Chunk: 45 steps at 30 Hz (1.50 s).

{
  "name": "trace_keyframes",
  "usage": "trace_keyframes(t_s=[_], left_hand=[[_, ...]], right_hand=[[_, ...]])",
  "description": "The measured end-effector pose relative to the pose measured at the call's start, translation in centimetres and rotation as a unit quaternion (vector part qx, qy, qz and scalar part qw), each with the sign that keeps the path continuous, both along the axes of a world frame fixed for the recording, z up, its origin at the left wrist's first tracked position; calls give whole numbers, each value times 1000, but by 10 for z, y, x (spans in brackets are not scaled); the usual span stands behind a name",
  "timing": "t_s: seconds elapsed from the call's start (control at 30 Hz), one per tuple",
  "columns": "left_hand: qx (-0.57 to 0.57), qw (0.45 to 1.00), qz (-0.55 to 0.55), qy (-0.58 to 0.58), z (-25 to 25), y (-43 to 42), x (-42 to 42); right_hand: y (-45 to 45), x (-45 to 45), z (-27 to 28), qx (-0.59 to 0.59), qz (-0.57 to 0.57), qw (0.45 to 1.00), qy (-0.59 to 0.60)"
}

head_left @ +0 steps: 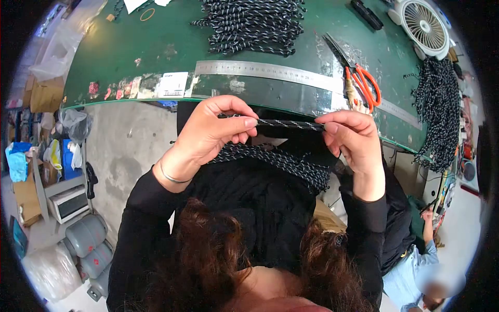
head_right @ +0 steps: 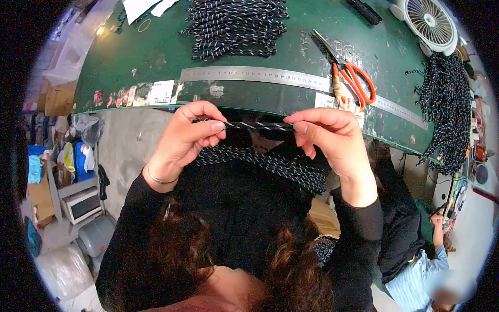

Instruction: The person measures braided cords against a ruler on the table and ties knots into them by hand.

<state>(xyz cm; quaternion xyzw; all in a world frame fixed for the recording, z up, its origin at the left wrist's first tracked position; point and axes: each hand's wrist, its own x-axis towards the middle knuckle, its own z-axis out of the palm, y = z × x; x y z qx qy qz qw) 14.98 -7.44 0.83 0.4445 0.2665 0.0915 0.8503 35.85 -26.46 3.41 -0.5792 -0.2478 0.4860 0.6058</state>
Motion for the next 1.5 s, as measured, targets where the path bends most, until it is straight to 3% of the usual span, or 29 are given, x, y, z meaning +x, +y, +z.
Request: trace_keyframes(t_s=[0.03,0.17,0.37,0.53,0.67,0.83,1.03,1.37,1.43,1.5], left_hand=[[-1,1000,-2,0,-1,0,0],[-10,999,17,-32,-3,2,0],[7,999,21,-27,-6,9,-8],[8,999,15,-43,-6,8,-8],[70,997,-13,-14,-5,8,-8],[74,997,-4,2,0,4,-7],[79,997,-10,-13,-2,5,-10],[-21,998,-21,-60,0,3,-7],[-32,996,-35,-73,0,-2,-3],[-42,994,-51,-87,1,-6,1]], right_hand=[[-1,1,-3,-1,-2,1000,0],[1,6,-25,86,-3,977,196],[11,-4,-25,80,5,968,237],[11,1,-34,141,78,930,329],[9,-2,-31,98,-16,975,201],[17,-11,-11,65,-82,980,169],[15,-12,-12,39,-53,994,93],[11,-9,-19,12,-7,998,-56],[26,-21,-15,104,44,952,-284],[36,-30,-12,190,91,843,-495]])
